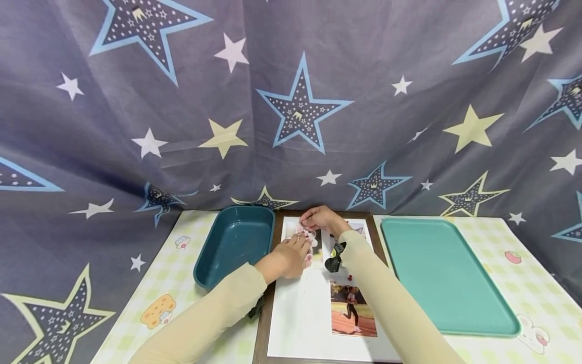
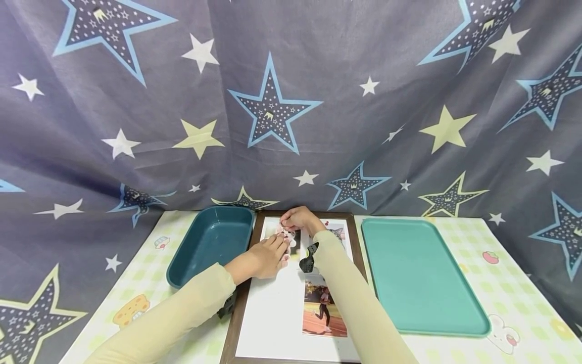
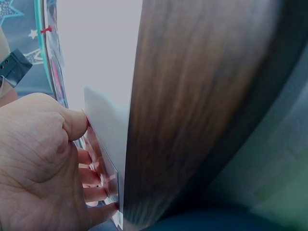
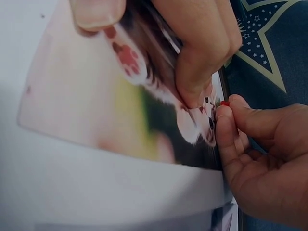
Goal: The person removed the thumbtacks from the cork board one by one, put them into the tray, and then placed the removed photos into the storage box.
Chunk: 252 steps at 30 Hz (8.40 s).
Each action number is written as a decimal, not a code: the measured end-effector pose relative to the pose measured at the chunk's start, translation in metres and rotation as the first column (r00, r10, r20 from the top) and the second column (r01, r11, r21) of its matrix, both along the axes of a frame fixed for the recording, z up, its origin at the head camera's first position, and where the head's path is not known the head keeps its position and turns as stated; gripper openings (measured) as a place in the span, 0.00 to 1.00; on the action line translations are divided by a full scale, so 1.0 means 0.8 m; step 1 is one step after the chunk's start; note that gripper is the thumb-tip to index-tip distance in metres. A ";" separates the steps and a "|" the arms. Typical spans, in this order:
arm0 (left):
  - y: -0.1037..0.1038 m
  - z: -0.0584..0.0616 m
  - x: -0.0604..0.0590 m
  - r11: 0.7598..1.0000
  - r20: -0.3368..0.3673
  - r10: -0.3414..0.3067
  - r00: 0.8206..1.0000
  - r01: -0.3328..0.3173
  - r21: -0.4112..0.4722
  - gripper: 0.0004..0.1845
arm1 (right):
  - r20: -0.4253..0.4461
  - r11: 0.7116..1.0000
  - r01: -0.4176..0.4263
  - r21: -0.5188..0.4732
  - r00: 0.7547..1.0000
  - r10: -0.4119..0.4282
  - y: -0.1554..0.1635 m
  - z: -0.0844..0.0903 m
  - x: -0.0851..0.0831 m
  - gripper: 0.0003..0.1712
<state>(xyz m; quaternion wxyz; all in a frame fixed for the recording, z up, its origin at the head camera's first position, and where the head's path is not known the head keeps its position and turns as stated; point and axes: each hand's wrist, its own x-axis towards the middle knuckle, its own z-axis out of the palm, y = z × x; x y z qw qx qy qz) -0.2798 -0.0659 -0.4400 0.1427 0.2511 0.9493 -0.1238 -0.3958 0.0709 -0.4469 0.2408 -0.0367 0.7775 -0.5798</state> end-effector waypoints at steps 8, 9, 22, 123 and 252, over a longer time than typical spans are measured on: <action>-0.001 -0.002 -0.001 1.000 0.004 0.011 1.000 -0.011 0.019 0.34 | 0.014 0.999 -0.030 0.036 0.999 0.030 0.000 0.000 -0.004 0.16; -0.001 -0.002 -0.001 1.000 0.004 0.009 1.000 -0.010 0.019 0.34 | 0.016 0.999 -0.032 0.041 0.999 0.031 0.001 0.000 -0.005 0.17; -0.003 -0.003 0.001 1.000 0.001 0.001 1.000 -0.001 0.010 0.34 | 0.010 0.998 -0.049 0.046 0.999 0.048 0.000 -0.001 -0.005 0.18; -0.002 -0.005 0.002 0.997 0.024 0.028 0.999 -0.030 0.075 0.34 | -0.045 0.982 -0.188 0.004 0.981 0.188 0.157 0.098 0.069 0.14; -0.007 -0.006 0.001 0.994 0.041 0.023 0.999 -0.028 0.109 0.35 | -0.057 0.934 0.246 0.259 0.969 -0.240 0.360 0.005 0.059 0.10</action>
